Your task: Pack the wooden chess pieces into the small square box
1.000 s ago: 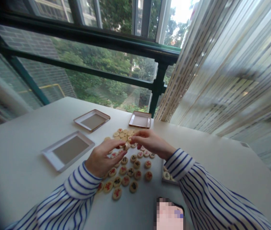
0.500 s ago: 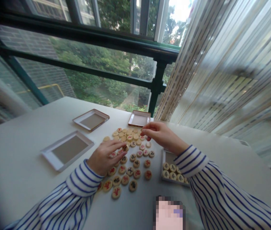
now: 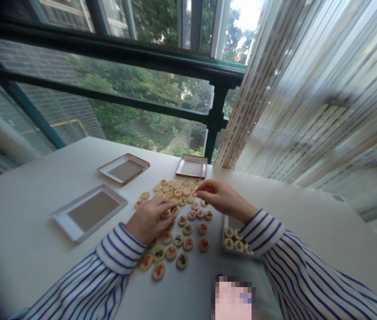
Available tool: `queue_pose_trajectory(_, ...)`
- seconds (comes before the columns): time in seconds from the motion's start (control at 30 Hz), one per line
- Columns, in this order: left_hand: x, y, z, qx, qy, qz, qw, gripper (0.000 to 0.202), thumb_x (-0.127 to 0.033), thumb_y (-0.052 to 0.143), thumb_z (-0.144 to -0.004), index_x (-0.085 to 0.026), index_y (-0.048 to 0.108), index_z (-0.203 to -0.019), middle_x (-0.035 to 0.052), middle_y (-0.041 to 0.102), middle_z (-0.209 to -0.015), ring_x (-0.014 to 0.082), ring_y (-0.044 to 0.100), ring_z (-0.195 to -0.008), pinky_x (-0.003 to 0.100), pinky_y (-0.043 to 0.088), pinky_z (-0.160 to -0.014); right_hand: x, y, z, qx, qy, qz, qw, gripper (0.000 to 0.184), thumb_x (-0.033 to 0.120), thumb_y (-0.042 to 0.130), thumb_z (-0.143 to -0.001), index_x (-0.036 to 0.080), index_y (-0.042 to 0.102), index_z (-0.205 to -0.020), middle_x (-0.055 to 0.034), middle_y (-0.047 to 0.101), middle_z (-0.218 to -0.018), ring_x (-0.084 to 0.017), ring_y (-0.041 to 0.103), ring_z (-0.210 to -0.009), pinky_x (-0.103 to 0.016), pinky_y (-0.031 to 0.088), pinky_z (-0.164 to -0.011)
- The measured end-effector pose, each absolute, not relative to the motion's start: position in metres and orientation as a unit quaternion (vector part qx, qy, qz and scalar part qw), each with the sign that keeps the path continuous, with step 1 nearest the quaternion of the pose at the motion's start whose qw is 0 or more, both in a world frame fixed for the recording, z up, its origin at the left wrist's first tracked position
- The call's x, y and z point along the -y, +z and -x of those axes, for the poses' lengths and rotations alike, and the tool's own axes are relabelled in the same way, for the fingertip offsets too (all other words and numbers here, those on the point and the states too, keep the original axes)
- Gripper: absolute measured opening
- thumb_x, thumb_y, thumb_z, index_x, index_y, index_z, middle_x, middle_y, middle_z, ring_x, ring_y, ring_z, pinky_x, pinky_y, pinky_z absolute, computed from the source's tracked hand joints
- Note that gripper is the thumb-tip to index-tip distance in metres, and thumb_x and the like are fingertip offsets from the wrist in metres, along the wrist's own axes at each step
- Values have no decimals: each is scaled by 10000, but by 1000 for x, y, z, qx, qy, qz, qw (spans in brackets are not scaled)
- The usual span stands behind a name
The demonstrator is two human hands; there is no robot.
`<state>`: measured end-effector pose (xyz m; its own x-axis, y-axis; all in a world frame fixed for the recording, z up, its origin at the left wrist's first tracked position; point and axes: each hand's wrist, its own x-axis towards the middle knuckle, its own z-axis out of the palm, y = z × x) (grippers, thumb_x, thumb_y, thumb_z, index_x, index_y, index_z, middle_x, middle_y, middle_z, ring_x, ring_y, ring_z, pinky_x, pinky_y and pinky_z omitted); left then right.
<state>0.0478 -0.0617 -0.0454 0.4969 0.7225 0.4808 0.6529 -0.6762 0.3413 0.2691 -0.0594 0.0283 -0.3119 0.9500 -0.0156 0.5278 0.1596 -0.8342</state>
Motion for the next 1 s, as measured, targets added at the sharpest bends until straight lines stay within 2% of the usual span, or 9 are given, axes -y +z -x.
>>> queue_pose_trajectory(0.13, 60, -45, -49, -432, 268, -859, 53, 216, -244, 590, -738, -161, 651, -928, 86, 684, -859, 207, 615, -808, 333, 472, -736, 59, 25, -272, 718, 381, 520, 261, 232, 318, 575, -751, 116, 662, -824, -37, 644, -709, -117, 573, -600, -245, 456, -573)
queue_pose_trajectory(0.33, 59, -46, -51, -433, 225, -872, 33, 157, -272, 561, -777, -198, 670, -863, 59, 688, -807, 193, 603, -790, 320, 444, -724, 61, 22, -276, 728, 362, 530, 242, 201, 272, 555, -767, 109, 645, -842, -40, 647, -724, -117, 579, -622, -235, 452, -587)
queue_pose_trajectory(0.63, 61, -40, -54, -425, 162, -890, 25, 227, -290, 481, -836, -210, 690, -870, 54, 690, -795, 201, 594, -795, 330, 415, -716, 60, 12, -279, 737, 340, 535, 237, 219, 290, 545, -765, 116, 650, -847, -37, 644, -715, -123, 569, -632, -229, 440, -584)
queue_pose_trajectory(0.83, 61, -42, -54, -431, 162, -887, 33, 231, -293, 482, -834, -216, 696, -872, 42, 694, -797, 195, 592, -796, 326, 418, -736, 58, 10, -283, 765, 235, 563, 206, 203, 257, 526, -759, 140, 665, -850, -45, 667, -782, -140, 581, -696, -237, 425, -633)
queue_pose_trajectory(1.0, 61, -42, -55, -433, 162, -886, 29, 227, -295, 486, -826, -224, 699, -864, 40, 691, -777, 199, 589, -786, 331, 425, -725, 57, 5, -286, 777, 173, 579, 176, 194, 239, 504, -764, 157, 656, -851, -38, 673, -785, -133, 579, -669, -231, 411, -620)
